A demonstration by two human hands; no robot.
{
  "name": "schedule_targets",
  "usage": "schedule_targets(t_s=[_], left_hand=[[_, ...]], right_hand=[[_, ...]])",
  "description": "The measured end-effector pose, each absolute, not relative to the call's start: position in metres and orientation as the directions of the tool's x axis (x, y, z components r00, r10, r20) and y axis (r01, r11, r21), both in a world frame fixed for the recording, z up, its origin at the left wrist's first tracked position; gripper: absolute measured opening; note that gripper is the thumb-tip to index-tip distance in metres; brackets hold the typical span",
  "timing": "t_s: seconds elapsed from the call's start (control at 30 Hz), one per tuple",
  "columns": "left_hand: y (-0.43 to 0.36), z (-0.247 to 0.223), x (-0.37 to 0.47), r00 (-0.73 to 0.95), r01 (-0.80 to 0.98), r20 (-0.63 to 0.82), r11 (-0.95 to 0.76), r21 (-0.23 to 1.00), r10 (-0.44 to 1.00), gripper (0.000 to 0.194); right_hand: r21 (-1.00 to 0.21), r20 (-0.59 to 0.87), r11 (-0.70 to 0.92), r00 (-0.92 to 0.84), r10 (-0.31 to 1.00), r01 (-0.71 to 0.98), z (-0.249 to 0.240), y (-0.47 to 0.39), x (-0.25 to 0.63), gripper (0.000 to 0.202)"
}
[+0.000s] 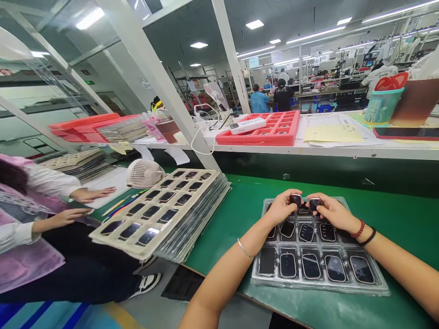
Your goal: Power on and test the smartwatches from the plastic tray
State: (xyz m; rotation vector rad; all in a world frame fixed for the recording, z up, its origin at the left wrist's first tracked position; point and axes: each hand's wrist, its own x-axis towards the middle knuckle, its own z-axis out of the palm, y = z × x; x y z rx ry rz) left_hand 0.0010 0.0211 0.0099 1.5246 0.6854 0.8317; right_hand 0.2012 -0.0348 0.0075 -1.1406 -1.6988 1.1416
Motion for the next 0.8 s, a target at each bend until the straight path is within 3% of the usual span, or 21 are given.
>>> schedule_targets(t_s=[0.17, 0.33, 0.53, 0.8], left_hand=[[0.023, 0.0072, 0.0007, 0.573, -0.031, 0.145, -0.155, 0.987, 0.807, 0.05], [0.0241, 0.0057, 0.0002, 0.589, -0.041, 0.158, -0.166, 0.985, 0.792, 0.049], [0.0255, 0.0047, 0.0006, 0.589, -0.036, 0.172, -0.187, 0.982, 0.79, 0.049], [0.0226, 0.0081, 0.001, 0.583, -0.045, 0.166, -0.172, 0.984, 0.795, 0.051]], right_hand=[[-0.944, 0.17, 0.246, -0.314, 0.934, 0.219, 0.0056, -0.0331, 0.2019, 0.041], [-0.953, 0.112, 0.184, -0.286, 0.952, 0.24, 0.0058, -0.0324, 0.2019, 0.036], [-0.956, 0.169, 0.232, -0.305, 0.937, 0.182, 0.008, -0.034, 0.2006, 0.042], [-0.967, 0.122, 0.177, -0.277, 0.953, 0.184, 0.0114, -0.0349, 0.1994, 0.044]])
